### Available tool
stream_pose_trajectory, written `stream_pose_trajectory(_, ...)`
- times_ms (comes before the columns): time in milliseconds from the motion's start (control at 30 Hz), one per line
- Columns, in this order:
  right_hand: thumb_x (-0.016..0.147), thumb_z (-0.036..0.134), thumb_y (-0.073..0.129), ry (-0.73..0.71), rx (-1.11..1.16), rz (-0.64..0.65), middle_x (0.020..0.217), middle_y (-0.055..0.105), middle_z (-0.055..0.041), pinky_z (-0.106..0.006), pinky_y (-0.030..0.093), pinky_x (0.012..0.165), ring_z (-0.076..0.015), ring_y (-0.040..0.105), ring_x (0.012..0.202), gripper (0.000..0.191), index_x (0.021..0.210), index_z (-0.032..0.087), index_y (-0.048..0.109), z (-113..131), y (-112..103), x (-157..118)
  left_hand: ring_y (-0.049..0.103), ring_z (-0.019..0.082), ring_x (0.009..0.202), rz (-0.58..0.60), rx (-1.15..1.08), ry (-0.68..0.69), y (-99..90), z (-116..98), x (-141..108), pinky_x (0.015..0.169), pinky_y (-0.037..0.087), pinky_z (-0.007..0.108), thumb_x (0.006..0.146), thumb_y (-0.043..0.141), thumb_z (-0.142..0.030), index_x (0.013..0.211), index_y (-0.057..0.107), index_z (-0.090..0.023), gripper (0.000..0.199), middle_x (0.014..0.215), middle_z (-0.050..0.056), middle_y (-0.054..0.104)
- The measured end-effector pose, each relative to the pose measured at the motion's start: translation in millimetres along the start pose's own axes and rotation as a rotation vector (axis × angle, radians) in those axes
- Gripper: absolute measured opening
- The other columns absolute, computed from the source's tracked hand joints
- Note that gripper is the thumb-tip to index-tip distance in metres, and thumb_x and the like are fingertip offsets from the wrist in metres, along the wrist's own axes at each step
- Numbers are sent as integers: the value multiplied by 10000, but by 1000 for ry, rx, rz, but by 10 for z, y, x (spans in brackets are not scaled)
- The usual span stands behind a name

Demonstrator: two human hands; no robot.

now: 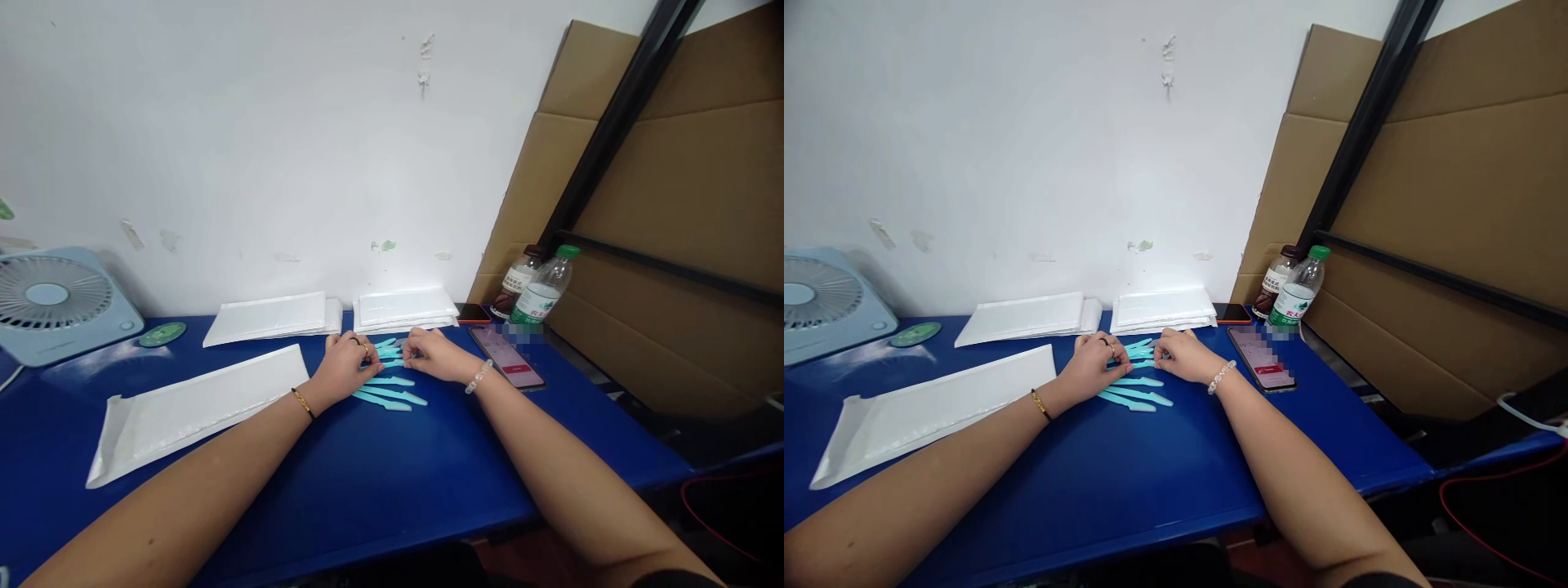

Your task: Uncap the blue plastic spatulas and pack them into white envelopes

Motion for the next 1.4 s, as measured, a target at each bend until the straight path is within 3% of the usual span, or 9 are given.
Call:
stream_pose_trajectory(200,789,163,643,104,9,-69,862,561,-24,-263,343,729,-138,525,763,12,800,160,639,-244,-153,-23,503,244,968,-54,50,-128,-43,202,-3,845,262,422,821,560,-390,816,648,-244,171,904,27,642)
stream_pose_trajectory(333,788,285,674,29,41,-41,875,560,-27,-267,348,730,-145,527,781,121,826,173,653,-7,-132,-34,495,253,1013,-67,71,-136,-34,232,-8,851,261,428,816,565,-371,961,629,-266,190,978,36,634)
stream_pose_trajectory(433,766,334,701,-50,33,65,857,555,-12,-296,331,780,-139,529,764,169,816,179,655,231,-2,-53,498,237,993,-63,52,-111,-40,179,-13,840,263,414,833,549,-375,935,629,-255,177,970,27,632)
stream_pose_trajectory(533,776,281,693,-54,10,136,850,550,-4,-303,313,788,-134,532,759,124,811,173,642,295,101,-63,498,223,968,-27,0,-30,-37,46,-18,839,257,404,852,516,-459,869,636,-245,246,908,12,637)
stream_pose_trajectory(733,816,223,645,-35,-6,40,877,570,-14,-293,307,794,-138,536,792,64,809,166,617,192,30,-24,493,206,922,64,-20,115,29,-169,-30,811,248,387,849,542,-412,769,635,-224,224,771,0,636)
stream_pose_trajectory(933,778,176,667,33,-67,-37,858,576,-24,-284,331,785,-149,540,793,36,760,165,638,-57,-78,-6,500,223,933,-25,51,25,-21,7,1,821,250,406,844,548,-370,749,631,-223,193,800,13,660)
stream_pose_trajectory(1067,767,239,684,91,-8,-71,863,573,-32,-252,365,687,-140,530,743,84,796,163,658,-99,-199,-50,506,238,964,-65,81,-111,-58,193,3,838,260,415,829,555,-361,890,652,-267,149,893,20,666)
stream_pose_trajectory(1267,667,327,767,-101,108,273,777,562,-2,-228,380,610,-122,517,684,191,748,175,684,425,33,-187,494,245,1028,-78,77,-102,-84,146,-16,848,272,413,853,506,-272,1011,621,-266,195,1052,40,642)
stream_pose_trajectory(1400,703,227,727,-83,51,260,758,550,-5,-232,371,597,-115,495,647,94,716,164,657,426,107,-163,493,234,997,-58,-1,-23,-120,0,-28,852,271,406,879,473,-427,957,639,-252,254,974,28,649)
Point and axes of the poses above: each hand's wrist, its own x-axis towards the middle knuckle, its own y-axis out of the palm, z = x × y, the point moved 10 cm from there along x, towards the middle knuckle
